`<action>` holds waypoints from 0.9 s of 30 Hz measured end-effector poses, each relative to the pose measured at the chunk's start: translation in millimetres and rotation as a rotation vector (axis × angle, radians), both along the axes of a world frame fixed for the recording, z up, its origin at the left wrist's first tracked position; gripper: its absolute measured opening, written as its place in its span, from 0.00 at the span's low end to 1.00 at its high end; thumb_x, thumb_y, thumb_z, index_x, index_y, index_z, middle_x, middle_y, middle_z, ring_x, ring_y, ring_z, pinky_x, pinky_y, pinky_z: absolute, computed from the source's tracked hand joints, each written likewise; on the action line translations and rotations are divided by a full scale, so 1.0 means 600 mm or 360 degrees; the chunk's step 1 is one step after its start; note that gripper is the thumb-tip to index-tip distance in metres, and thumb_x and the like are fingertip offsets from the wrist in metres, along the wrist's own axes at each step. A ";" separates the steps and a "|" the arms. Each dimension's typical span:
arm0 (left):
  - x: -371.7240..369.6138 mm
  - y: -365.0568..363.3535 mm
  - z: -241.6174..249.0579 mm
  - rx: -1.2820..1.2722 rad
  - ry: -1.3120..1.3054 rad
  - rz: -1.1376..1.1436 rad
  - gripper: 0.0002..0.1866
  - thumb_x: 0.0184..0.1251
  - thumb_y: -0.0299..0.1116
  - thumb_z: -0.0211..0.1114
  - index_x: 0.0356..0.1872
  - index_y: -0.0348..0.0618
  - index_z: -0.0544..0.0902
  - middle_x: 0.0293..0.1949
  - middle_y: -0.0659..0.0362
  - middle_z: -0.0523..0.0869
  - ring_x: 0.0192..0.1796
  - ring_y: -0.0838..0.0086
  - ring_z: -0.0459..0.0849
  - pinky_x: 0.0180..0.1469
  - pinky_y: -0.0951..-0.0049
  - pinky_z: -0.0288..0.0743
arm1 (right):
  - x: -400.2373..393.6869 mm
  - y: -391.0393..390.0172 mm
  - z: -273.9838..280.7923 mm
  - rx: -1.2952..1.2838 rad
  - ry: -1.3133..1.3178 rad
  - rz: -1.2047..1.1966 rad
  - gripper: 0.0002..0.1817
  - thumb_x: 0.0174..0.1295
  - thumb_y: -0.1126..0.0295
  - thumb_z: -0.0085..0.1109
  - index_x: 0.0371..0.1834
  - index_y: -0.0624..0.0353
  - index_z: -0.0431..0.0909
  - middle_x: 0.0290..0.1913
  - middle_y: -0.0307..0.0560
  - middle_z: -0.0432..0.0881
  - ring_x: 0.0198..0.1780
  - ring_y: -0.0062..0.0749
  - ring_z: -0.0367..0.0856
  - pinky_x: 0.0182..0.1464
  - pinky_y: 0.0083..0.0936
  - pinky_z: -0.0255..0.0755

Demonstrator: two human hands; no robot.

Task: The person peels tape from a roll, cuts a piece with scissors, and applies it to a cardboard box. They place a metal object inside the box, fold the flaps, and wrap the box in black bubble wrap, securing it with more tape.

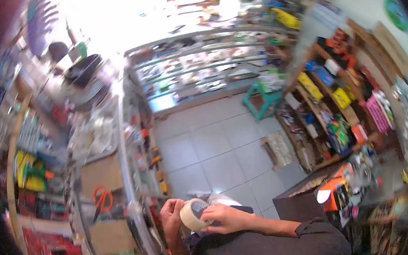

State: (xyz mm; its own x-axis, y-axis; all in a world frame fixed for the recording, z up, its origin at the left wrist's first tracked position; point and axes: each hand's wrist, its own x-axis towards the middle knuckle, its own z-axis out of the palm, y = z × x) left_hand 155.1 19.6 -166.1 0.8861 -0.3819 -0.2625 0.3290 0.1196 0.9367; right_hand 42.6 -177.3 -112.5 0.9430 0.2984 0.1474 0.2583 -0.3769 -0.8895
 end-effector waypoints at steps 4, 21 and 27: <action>0.002 -0.040 0.000 0.0006 -0.0073 -0.0188 0.07 0.79 0.29 0.64 0.40 0.34 0.82 0.37 0.55 0.91 0.37 0.79 0.86 0.42 0.77 0.80 | -0.037 -0.016 -0.007 0.0006 0.0041 -0.0127 0.12 0.68 0.64 0.69 0.48 0.58 0.81 0.46 0.44 0.84 0.51 0.39 0.82 0.57 0.39 0.68; -0.008 -0.036 -0.070 -0.0040 -0.0228 0.0074 0.11 0.80 0.33 0.64 0.40 0.34 0.80 0.36 0.55 0.89 0.37 0.77 0.86 0.44 0.75 0.81 | 0.011 -0.020 -0.030 0.0079 0.0168 -0.0014 0.23 0.71 0.56 0.66 0.58 0.58 0.72 0.35 0.50 0.83 0.37 0.47 0.81 0.42 0.36 0.75; -0.022 -0.073 -0.034 -0.0155 -0.0266 0.0329 0.11 0.82 0.34 0.61 0.43 0.35 0.78 0.36 0.54 0.88 0.36 0.74 0.86 0.43 0.71 0.83 | 0.040 -0.040 -0.027 0.0161 0.0345 0.0137 0.21 0.71 0.55 0.68 0.50 0.59 0.71 0.33 0.46 0.81 0.38 0.38 0.82 0.40 0.36 0.70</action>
